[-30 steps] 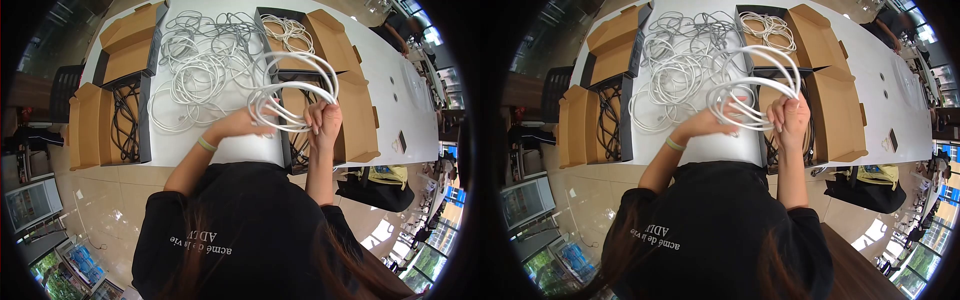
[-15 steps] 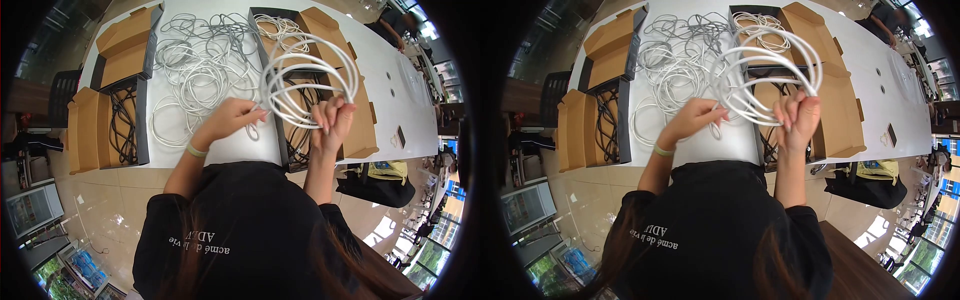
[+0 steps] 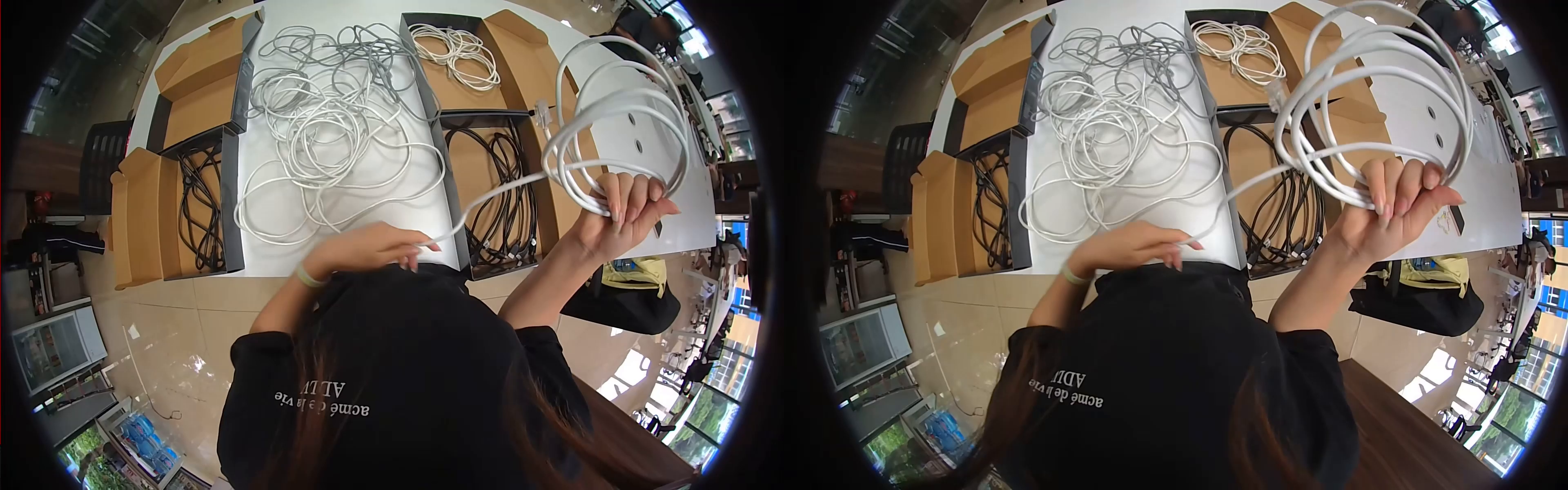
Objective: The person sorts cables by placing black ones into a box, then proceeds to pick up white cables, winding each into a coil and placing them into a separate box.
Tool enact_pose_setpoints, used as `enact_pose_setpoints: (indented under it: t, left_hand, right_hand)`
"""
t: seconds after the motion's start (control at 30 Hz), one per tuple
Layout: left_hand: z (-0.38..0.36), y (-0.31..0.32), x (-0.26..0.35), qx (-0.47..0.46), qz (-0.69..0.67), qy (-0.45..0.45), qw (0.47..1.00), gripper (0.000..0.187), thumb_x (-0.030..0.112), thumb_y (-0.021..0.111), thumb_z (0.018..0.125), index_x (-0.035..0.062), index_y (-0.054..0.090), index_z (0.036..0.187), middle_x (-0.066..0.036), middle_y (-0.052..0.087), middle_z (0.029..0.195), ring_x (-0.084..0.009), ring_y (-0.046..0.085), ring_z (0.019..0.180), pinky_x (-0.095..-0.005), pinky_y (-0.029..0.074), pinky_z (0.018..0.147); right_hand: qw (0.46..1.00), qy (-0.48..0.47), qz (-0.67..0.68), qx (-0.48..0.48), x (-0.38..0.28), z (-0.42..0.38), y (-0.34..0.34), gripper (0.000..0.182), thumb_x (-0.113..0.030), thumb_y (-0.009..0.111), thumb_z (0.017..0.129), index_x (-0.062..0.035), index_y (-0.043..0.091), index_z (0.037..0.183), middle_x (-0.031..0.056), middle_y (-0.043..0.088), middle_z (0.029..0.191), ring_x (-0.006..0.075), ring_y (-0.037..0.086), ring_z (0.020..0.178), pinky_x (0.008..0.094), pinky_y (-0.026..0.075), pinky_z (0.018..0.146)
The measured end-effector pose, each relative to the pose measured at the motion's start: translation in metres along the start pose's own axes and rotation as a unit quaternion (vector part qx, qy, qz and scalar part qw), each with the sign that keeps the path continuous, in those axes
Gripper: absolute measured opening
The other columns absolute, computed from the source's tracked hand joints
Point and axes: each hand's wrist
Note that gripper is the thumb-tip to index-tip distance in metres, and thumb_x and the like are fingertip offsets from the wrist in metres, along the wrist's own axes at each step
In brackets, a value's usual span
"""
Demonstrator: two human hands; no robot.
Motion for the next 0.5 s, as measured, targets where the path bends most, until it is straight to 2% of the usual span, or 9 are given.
enact_pose_setpoints:
  t: [0.03, 0.13, 0.2, 0.3, 0.37, 0.4, 0.43, 0.47, 0.5]
  left_hand:
    - [0.006, 0.002, -0.001, 0.001, 0.003, 0.000, 1.000, 0.024, 0.013, 0.042, 0.092, 0.0047, 0.055, 0.111, -0.006, 0.062, 0.074, -0.0135, 0.061, 0.073, -0.0262, 0.046, 0.068]
    - [0.016, 0.003, -0.002, 0.144, -0.122, -0.010, 0.982, 0.020, 0.010, 0.043, 0.093, 0.0000, 0.055, 0.104, -0.005, 0.062, 0.079, -0.0127, 0.061, 0.078, -0.0260, 0.048, 0.071]
    - [0.022, -0.001, 0.003, 0.296, -0.254, 0.098, 0.916, 0.017, 0.008, 0.044, 0.092, -0.0017, 0.055, 0.101, -0.007, 0.061, 0.085, -0.0150, 0.061, 0.079, -0.0289, 0.051, 0.073]
    - [0.020, -0.015, 0.023, 0.380, -0.309, 0.185, 0.852, 0.018, 0.009, 0.050, 0.091, -0.0026, 0.056, 0.103, -0.009, 0.061, 0.094, -0.0144, 0.061, 0.085, -0.0287, 0.051, 0.079]
    - [0.017, -0.016, 0.034, 0.381, -0.318, 0.213, 0.842, 0.017, 0.004, 0.053, 0.088, -0.0019, 0.056, 0.104, -0.010, 0.062, 0.095, -0.0175, 0.060, 0.090, -0.0300, 0.049, 0.082]
    - [0.016, -0.017, 0.035, 0.342, -0.267, 0.285, 0.855, 0.018, 0.002, 0.054, 0.086, -0.0015, 0.057, 0.103, -0.010, 0.062, 0.097, -0.0196, 0.059, 0.094, -0.0323, 0.046, 0.086]
    - [0.014, -0.019, 0.037, 0.299, -0.214, 0.355, 0.859, 0.019, 0.000, 0.056, 0.083, -0.0011, 0.057, 0.102, -0.011, 0.061, 0.098, -0.0218, 0.058, 0.098, -0.0345, 0.043, 0.089]
    - [0.010, -0.023, 0.039, 0.224, -0.153, 0.374, 0.887, 0.034, 0.003, 0.066, 0.075, -0.0001, 0.057, 0.108, -0.013, 0.060, 0.105, -0.0249, 0.054, 0.107, -0.0384, 0.036, 0.096]
    - [0.000, -0.025, 0.060, 0.166, -0.071, 0.311, 0.933, 0.047, 0.011, 0.071, 0.072, 0.0000, 0.054, 0.114, -0.014, 0.058, 0.112, -0.0253, 0.052, 0.110, -0.0395, 0.033, 0.099]
  right_hand:
    - [1.000, 0.008, 0.021, -0.014, 0.000, 0.001, 0.004, 0.036, -0.038, 0.044, 0.092, -0.0039, 0.050, 0.084, -0.0018, 0.034, 0.051, 0.0071, 0.031, 0.041, 0.0190, 0.034, 0.042]
    - [0.997, 0.026, 0.059, -0.042, -0.004, 0.002, 0.015, 0.034, -0.038, 0.046, 0.092, -0.0046, 0.048, 0.082, -0.0013, 0.033, 0.051, 0.0084, 0.034, 0.042, 0.0206, 0.037, 0.044]
    - [0.996, 0.021, 0.063, -0.055, -0.007, 0.002, 0.019, 0.035, -0.038, 0.045, 0.092, -0.0055, 0.045, 0.080, -0.0013, 0.033, 0.051, 0.0087, 0.034, 0.042, 0.0217, 0.038, 0.044]
    - [0.996, 0.013, 0.058, -0.072, -0.007, 0.000, 0.018, 0.037, -0.040, 0.044, 0.092, -0.0053, 0.044, 0.081, -0.0015, 0.033, 0.051, 0.0087, 0.035, 0.042, 0.0221, 0.039, 0.044]
    - [0.996, 0.015, 0.049, -0.071, -0.008, 0.000, 0.013, 0.037, -0.041, 0.044, 0.091, -0.0046, 0.044, 0.082, -0.0015, 0.032, 0.051, 0.0088, 0.035, 0.042, 0.0218, 0.039, 0.044]
    - [0.988, 0.033, 0.124, -0.089, -0.007, -0.001, 0.010, 0.034, -0.039, 0.043, 0.093, -0.0059, 0.044, 0.087, -0.0009, 0.036, 0.056, 0.0089, 0.035, 0.044, 0.0236, 0.038, 0.044]
    - [0.998, -0.019, -0.033, -0.045, -0.004, -0.007, 0.008, 0.030, -0.036, 0.042, 0.094, -0.0065, 0.045, 0.092, -0.0007, 0.039, 0.059, 0.0090, 0.036, 0.045, 0.0246, 0.037, 0.045]
    - [0.979, -0.071, -0.189, 0.001, -0.001, -0.013, 0.005, 0.027, -0.033, 0.041, 0.095, -0.0072, 0.046, 0.098, -0.0006, 0.041, 0.063, 0.0091, 0.036, 0.046, 0.0255, 0.036, 0.046]
    - [0.975, -0.084, -0.196, -0.062, -0.001, -0.012, -0.002, 0.023, -0.026, 0.039, 0.095, -0.0110, 0.044, 0.111, -0.0003, 0.046, 0.071, 0.0092, 0.039, 0.050, 0.0270, 0.035, 0.047]
Point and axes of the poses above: each hand's wrist, its own z-axis towards the middle knuckle, its own y-axis out of the palm, x = y × z
